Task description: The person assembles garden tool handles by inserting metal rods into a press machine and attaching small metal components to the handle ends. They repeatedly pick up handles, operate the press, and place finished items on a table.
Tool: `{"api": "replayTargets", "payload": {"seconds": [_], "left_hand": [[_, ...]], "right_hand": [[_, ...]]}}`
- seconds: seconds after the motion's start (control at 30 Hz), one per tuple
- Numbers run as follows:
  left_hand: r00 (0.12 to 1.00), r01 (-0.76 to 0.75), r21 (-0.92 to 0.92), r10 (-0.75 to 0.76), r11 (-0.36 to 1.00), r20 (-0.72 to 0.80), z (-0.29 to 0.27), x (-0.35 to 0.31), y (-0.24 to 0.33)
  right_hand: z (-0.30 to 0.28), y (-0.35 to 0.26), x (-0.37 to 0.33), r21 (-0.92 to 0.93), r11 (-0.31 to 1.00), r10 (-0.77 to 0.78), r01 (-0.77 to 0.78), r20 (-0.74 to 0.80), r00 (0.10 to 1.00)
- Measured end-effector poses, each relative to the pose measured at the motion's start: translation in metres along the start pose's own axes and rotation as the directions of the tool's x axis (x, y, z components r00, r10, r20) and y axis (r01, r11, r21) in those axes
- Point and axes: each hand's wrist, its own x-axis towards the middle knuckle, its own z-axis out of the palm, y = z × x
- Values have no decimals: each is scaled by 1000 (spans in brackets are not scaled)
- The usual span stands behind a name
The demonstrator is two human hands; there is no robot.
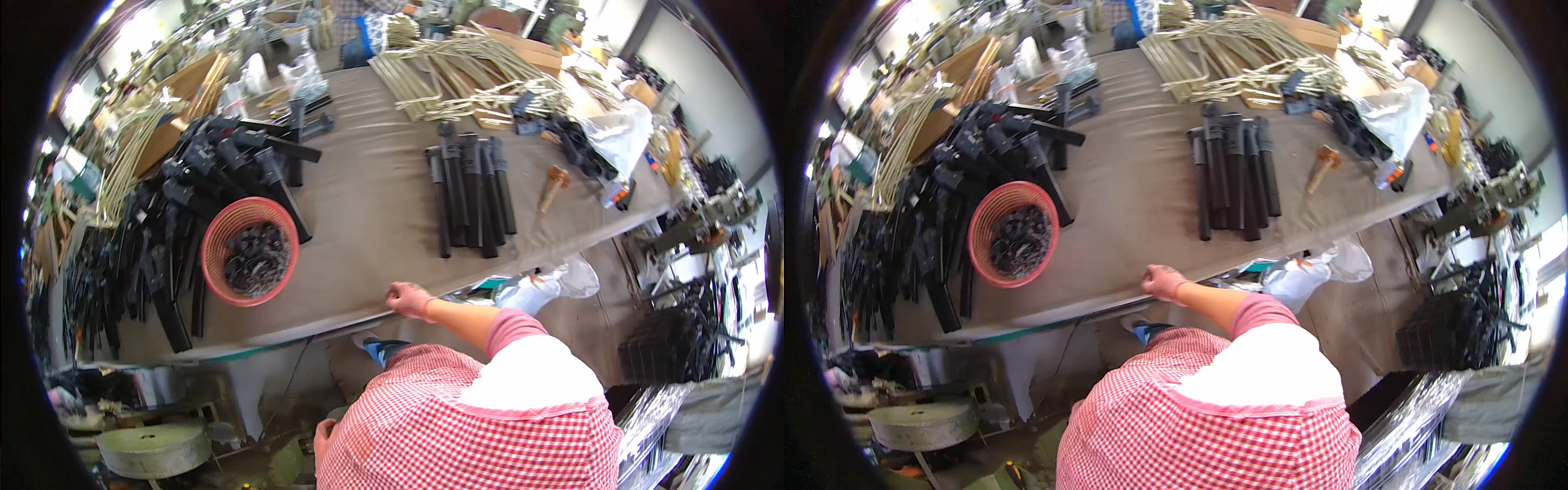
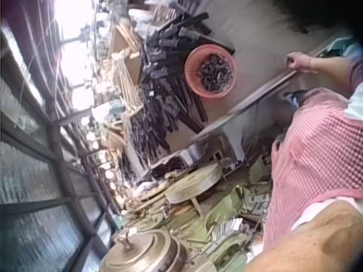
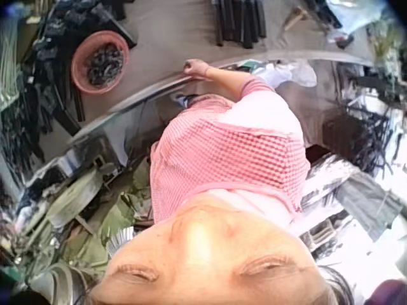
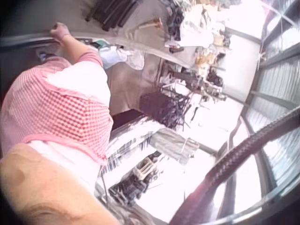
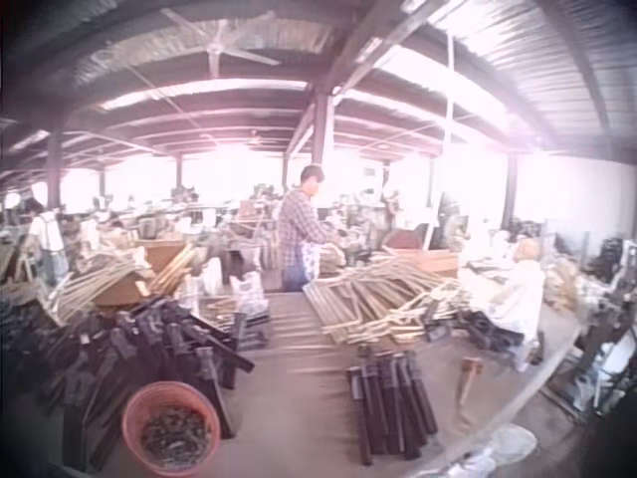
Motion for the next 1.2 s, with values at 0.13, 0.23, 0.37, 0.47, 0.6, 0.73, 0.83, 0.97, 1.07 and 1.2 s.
{"api": "replayTargets", "payload": {"seconds": [0.13, 0.23, 0.37, 0.47, 0.6, 0.73, 0.83, 0.97, 1.07, 1.2], "left_hand": [[986, -129, -178, 145, 975, 80, 31, 1, 95], [981, -75, -227, 113, 971, 156, 56, 9, 140], [934, -181, 10, 169, 983, 316, 106, 48, 202], [881, -322, 118, 251, 939, 401, 163, 103, 268], [866, -355, 208, 236, 911, 442, 269, 180, 349], [881, -422, 294, 312, 858, 355, 354, 241, 397], [841, -518, 198, 454, 832, 293, 400, 270, 417], [853, -520, 362, 493, 774, 172, 414, 273, 423], [866, -461, 486, 497, 743, 62, 376, 278, 418], [886, -397, 513, 464, 761, -3, 307, 299, 401]], "right_hand": [[-114, 76, -39, -229, 966, 0, -119, -460, 888], [-198, 126, -31, -127, 974, 45, -187, -701, 712], [-289, 184, 9, -39, 896, 276, -443, -733, 621], [-339, 226, 57, 135, 859, 459, -494, -633, 624], [-376, 252, 145, 401, 913, 330, -78, -612, 719], [-376, 223, 177, 136, 983, 183, -123, -742, 645], [-368, 187, 170, 16, 972, 178, -232, -697, 695], [-341, 141, 181, -58, 947, 231, -315, -558, 797], [-301, 114, 199, -15, 957, 251, -290, -461, 851], [-232, 73, 218, 10, 968, 236, -253, -394, 888]]}}
